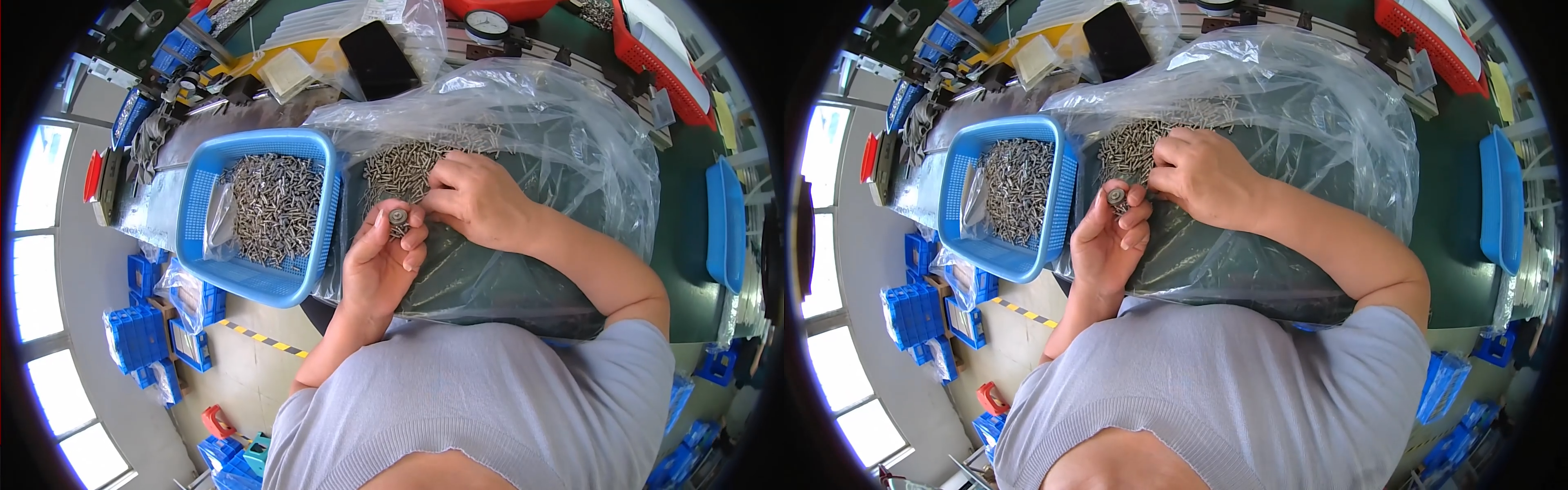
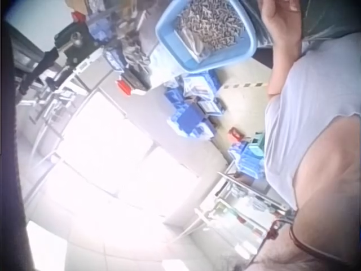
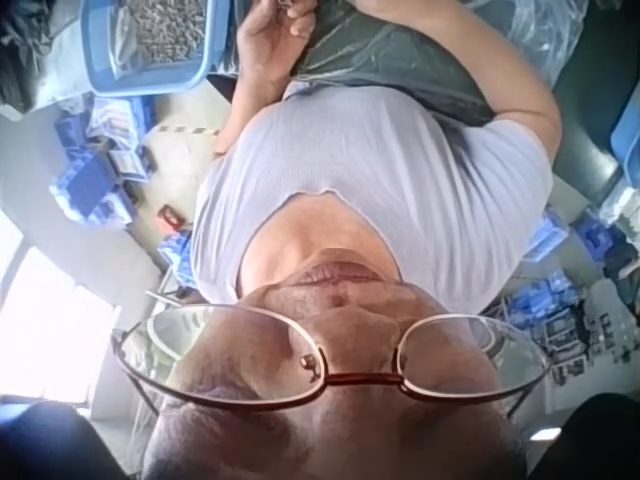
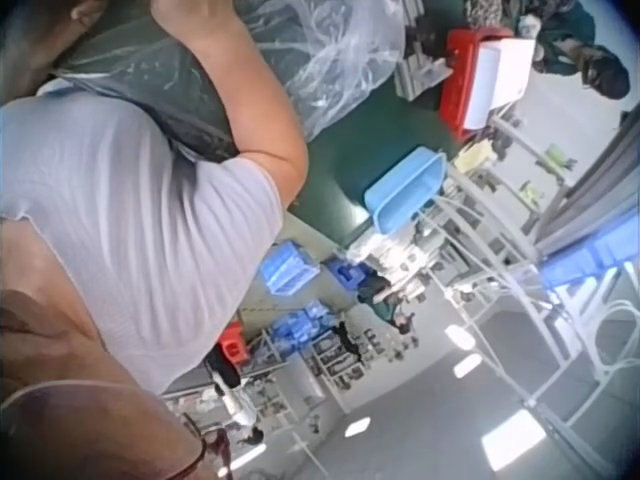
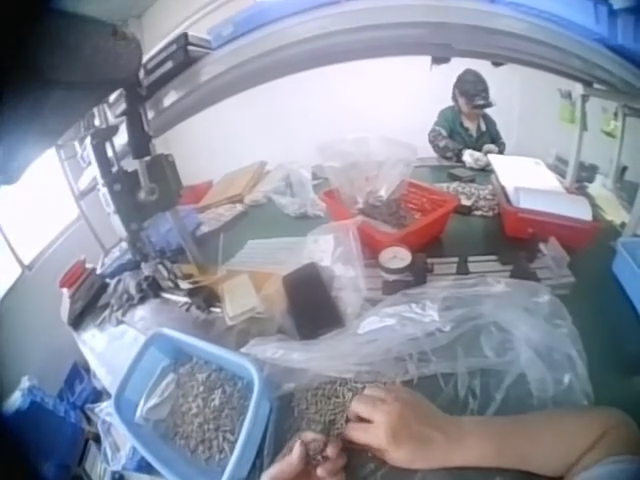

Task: Assembling small metal pins into a circular hardware component at an industrial workbench.

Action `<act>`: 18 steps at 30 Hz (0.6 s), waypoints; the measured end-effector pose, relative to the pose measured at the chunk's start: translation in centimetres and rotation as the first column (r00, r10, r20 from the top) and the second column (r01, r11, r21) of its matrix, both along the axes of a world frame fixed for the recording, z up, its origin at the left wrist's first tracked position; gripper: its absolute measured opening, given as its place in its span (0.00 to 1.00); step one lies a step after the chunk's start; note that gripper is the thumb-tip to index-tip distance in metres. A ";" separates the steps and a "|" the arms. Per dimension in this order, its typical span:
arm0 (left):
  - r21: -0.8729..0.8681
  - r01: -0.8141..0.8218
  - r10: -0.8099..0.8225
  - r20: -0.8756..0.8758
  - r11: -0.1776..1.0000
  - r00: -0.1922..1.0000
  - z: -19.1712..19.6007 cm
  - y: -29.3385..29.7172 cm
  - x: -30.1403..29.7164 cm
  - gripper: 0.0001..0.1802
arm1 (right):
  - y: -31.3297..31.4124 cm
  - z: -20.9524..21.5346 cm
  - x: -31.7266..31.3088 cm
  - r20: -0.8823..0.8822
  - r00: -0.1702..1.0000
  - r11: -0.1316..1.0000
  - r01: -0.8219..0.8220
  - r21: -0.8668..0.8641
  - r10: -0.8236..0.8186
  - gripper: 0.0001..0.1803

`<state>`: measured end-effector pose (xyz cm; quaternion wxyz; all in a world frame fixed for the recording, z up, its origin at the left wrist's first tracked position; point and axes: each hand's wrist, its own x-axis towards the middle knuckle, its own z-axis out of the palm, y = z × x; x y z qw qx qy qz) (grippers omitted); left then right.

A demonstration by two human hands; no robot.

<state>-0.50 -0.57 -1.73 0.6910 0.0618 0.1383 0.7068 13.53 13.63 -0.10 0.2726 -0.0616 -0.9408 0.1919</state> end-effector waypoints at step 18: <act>-0.122 0.055 -0.082 -0.232 0.991 0.969 1.2 -0.1 0.6 0.10 | -0.8 2.4 0.6 -0.108 0.980 0.273 -0.151 -0.950 0.165 0.02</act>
